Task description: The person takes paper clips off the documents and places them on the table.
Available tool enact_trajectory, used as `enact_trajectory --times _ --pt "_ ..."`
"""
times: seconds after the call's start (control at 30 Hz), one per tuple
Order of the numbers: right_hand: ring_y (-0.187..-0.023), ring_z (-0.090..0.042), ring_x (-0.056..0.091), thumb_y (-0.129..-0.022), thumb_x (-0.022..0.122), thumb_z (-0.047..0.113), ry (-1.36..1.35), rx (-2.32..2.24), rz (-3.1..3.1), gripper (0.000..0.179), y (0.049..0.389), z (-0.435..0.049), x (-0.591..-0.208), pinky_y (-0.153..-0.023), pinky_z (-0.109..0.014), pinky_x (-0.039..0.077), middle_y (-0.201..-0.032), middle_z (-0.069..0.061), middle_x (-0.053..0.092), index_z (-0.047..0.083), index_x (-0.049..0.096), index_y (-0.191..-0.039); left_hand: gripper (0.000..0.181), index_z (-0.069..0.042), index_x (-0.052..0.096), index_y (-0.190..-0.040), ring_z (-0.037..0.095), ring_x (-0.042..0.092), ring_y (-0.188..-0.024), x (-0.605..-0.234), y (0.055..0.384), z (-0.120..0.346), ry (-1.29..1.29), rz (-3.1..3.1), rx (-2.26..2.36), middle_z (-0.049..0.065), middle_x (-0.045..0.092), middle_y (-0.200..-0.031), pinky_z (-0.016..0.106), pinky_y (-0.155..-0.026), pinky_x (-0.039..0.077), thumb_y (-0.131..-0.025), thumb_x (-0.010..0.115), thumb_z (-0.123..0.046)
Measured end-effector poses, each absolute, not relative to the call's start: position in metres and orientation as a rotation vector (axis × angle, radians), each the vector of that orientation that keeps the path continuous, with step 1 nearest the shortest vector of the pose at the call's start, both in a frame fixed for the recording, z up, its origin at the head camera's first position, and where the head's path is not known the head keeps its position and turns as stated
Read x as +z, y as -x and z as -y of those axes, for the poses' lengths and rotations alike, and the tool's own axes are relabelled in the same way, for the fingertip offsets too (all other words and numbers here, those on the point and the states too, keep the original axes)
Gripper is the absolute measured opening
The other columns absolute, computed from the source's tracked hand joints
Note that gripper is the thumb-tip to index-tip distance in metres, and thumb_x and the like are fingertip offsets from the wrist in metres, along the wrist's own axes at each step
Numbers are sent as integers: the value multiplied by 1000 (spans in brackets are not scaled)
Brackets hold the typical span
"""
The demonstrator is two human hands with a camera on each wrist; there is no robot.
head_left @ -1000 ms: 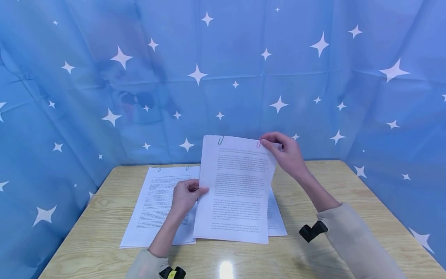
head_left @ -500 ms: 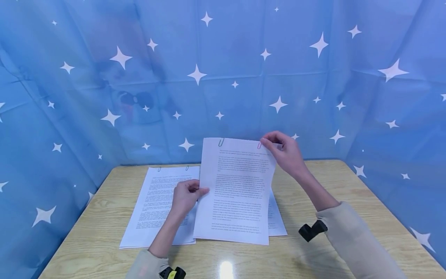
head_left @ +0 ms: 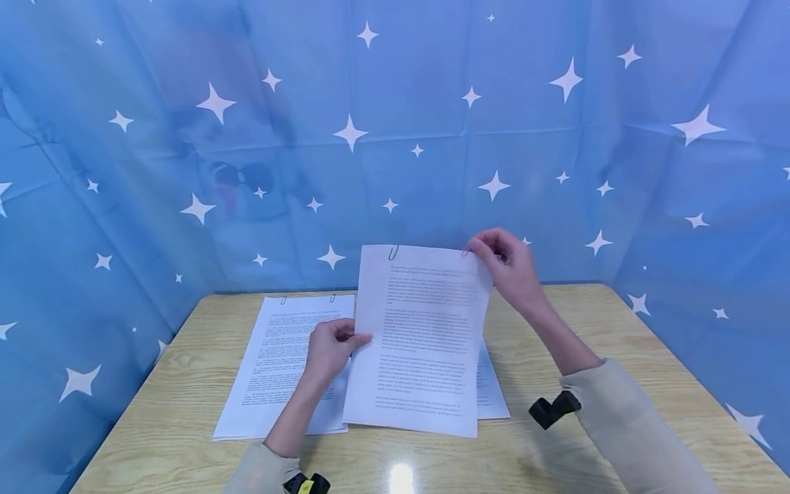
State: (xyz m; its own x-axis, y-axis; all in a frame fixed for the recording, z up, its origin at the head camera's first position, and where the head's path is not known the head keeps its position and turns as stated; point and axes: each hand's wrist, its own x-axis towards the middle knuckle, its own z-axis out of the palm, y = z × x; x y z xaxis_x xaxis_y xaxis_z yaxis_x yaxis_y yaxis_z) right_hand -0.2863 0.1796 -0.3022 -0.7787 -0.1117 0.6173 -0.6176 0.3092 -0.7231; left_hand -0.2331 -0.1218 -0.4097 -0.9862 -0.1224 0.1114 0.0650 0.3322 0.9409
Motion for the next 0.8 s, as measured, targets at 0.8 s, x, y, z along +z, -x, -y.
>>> enact_trajectory --times 0.8 --pt "-82 -12 65 -99 65 9 -582 1593 2000 20 282 -219 -304 -74 -20 52 -94 0 72 -8 63 -110 16 -4 79 -101 19 57 -78 -405 234 129 -110 2423 -1720 4 71 -83 25 -65 43 -86 81 -8"
